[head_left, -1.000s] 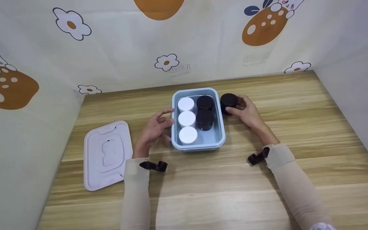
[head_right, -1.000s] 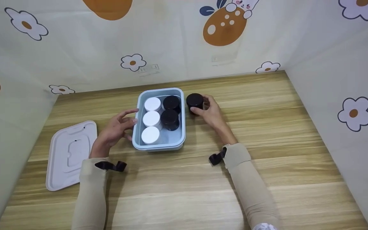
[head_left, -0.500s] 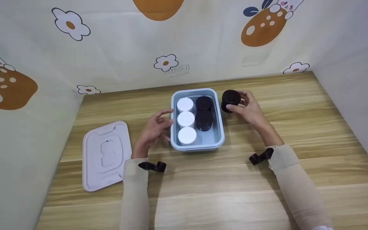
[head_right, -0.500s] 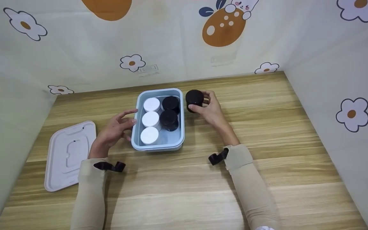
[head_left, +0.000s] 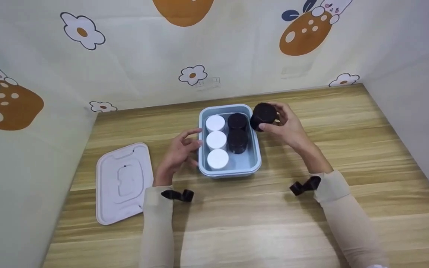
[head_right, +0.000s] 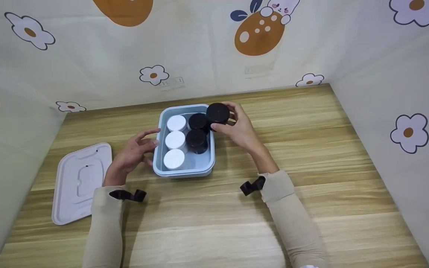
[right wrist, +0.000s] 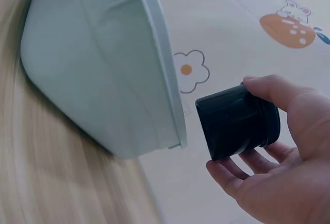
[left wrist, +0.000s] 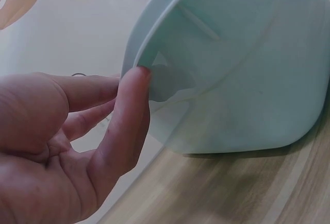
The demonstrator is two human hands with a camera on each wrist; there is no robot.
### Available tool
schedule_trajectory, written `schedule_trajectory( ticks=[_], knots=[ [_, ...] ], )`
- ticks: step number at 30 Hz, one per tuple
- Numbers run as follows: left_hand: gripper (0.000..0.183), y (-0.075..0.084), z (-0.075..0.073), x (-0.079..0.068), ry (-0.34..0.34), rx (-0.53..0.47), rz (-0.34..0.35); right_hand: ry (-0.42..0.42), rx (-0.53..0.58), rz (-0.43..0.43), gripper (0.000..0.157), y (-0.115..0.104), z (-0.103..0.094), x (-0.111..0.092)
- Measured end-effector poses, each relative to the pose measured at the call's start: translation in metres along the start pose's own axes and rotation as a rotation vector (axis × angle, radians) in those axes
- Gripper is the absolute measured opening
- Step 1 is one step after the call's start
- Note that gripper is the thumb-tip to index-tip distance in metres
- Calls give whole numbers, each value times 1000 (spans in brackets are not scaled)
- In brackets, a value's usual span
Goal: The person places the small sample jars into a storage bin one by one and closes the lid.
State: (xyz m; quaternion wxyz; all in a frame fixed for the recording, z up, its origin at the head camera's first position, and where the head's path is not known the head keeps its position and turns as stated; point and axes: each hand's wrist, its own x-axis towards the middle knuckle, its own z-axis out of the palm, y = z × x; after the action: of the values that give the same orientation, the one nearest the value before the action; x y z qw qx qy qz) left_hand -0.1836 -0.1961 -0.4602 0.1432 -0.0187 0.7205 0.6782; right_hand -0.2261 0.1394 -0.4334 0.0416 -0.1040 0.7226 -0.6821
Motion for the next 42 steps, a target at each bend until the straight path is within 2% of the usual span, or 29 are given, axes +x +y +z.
schedule_trajectory(
  ticks=[12, 21, 27, 33, 42],
  knots=[
    [48, 2, 1, -1, -4, -15, 3, -107, -4, -23, 68, -6, 14, -8],
    [47, 2, 1, -1, -11, 22, -3, -200, -54, -73, 72, -13, 27, -15],
    [47, 3, 0, -1, -11, 20, -2, -266, -67, -63, 72, -13, 32, -16],
    [46, 1, 1, -2, -1, -10, -4, -379, -97, -43, 72, -12, 34, -12],
    [46, 1, 0, -1, 4, 4, -12, -583, -235, -73, 70, -15, 31, -7]
  ],
)
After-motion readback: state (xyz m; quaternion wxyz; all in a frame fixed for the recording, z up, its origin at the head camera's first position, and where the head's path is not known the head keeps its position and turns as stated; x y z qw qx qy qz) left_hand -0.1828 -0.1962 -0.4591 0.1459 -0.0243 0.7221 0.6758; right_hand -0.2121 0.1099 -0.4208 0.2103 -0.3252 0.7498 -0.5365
